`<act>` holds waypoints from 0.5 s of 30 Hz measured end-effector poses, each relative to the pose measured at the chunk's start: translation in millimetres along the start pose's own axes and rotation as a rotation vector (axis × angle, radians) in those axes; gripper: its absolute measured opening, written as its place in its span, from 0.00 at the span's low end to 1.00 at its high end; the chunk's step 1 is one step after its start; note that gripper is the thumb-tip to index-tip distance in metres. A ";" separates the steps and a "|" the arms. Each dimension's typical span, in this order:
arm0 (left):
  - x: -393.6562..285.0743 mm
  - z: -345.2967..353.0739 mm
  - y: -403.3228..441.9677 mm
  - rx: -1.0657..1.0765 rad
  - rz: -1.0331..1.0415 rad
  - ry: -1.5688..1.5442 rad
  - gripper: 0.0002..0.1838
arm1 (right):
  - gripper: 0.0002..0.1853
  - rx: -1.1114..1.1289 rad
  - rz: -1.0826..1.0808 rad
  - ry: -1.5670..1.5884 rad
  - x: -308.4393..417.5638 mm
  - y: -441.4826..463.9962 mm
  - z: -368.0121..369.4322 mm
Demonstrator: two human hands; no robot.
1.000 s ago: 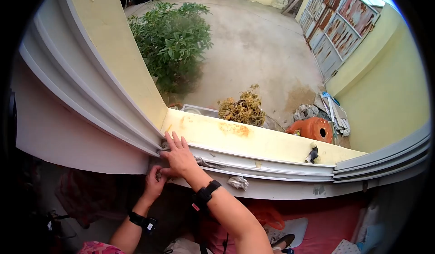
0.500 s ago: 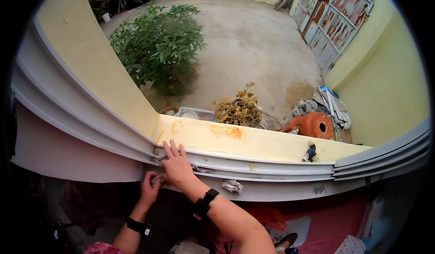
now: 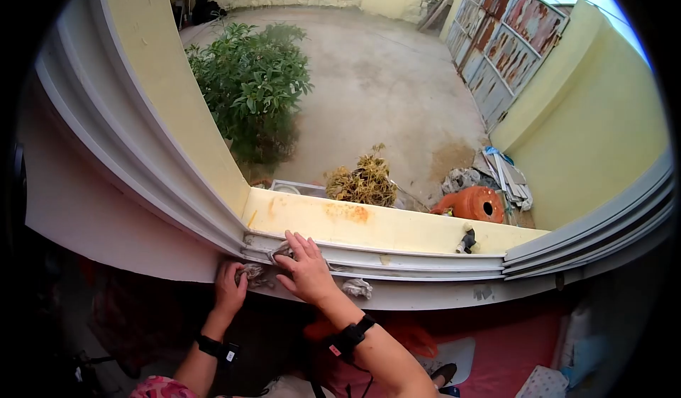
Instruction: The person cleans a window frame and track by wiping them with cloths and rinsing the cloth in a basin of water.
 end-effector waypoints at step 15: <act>-71.0 16.6 37.7 -0.092 0.185 0.032 0.14 | 0.10 -0.324 0.378 -0.177 -43.1 -49.1 -29.5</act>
Point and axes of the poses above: each hand's wrist, its own y-axis towards the middle knuckle, its own z-axis out of the palm, x = y × z, the point moved 6 cm from there along y, towards the middle knuckle, and after that the axes turned 7 degrees about y, right-handed, at the moved point
